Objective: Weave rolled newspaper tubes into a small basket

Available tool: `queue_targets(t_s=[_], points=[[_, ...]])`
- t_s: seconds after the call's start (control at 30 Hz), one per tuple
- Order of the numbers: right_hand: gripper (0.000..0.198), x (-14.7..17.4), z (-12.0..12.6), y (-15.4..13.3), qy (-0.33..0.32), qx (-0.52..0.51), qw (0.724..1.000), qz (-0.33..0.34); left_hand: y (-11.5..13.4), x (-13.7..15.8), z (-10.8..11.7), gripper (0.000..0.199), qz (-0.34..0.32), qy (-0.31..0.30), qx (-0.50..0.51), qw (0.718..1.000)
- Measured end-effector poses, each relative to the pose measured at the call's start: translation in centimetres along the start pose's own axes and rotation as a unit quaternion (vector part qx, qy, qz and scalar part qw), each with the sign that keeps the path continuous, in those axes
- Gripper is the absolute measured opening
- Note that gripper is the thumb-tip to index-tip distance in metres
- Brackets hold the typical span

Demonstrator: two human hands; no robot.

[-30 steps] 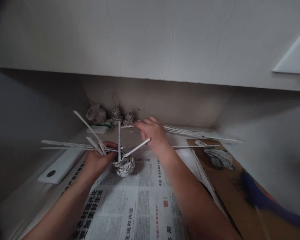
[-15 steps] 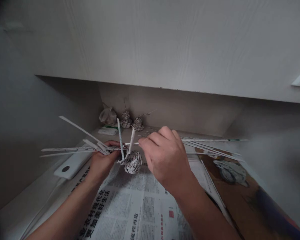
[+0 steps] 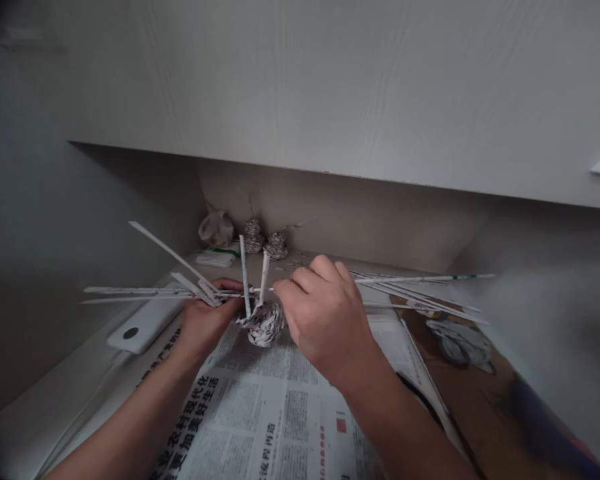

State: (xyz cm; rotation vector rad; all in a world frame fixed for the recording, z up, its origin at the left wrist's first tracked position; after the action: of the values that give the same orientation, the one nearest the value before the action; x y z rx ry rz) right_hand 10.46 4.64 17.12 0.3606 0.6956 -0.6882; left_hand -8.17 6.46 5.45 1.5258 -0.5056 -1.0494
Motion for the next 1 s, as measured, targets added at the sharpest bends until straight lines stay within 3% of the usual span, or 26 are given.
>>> queue_targets(t_s=[0.4,0.57,1.0], points=[[0.013,0.1,-1.7,-0.5,-0.026,0.019,0.999,-0.017,0.5,0.0,-0.4,0.015,-0.044,-0.023,-0.047,0.998],[0.018,0.3,-2.1,-0.4,-0.017,0.025,0.999,-0.035,0.3,0.1,-0.7,0.017,-0.053,-0.043,-0.019,0.997],[0.013,0.3,-3.6,0.8,-0.069,-0.075,0.991,-0.087,0.5,0.3,-0.7,0.017,-0.153,-0.050,-0.049,0.986]])
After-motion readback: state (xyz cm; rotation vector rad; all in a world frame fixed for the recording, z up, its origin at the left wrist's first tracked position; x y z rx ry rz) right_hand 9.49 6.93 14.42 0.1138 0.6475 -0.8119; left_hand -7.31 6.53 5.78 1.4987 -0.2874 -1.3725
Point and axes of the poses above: each hand's wrist, its own x-axis away from the middle knuckle, its own z-axis out of the back of the hand, y = z × x, the point moved 7 cm from there along -x, towards the middle knuckle, and after that the axes turned 7 degrees about -z, right-handed, at the moved point
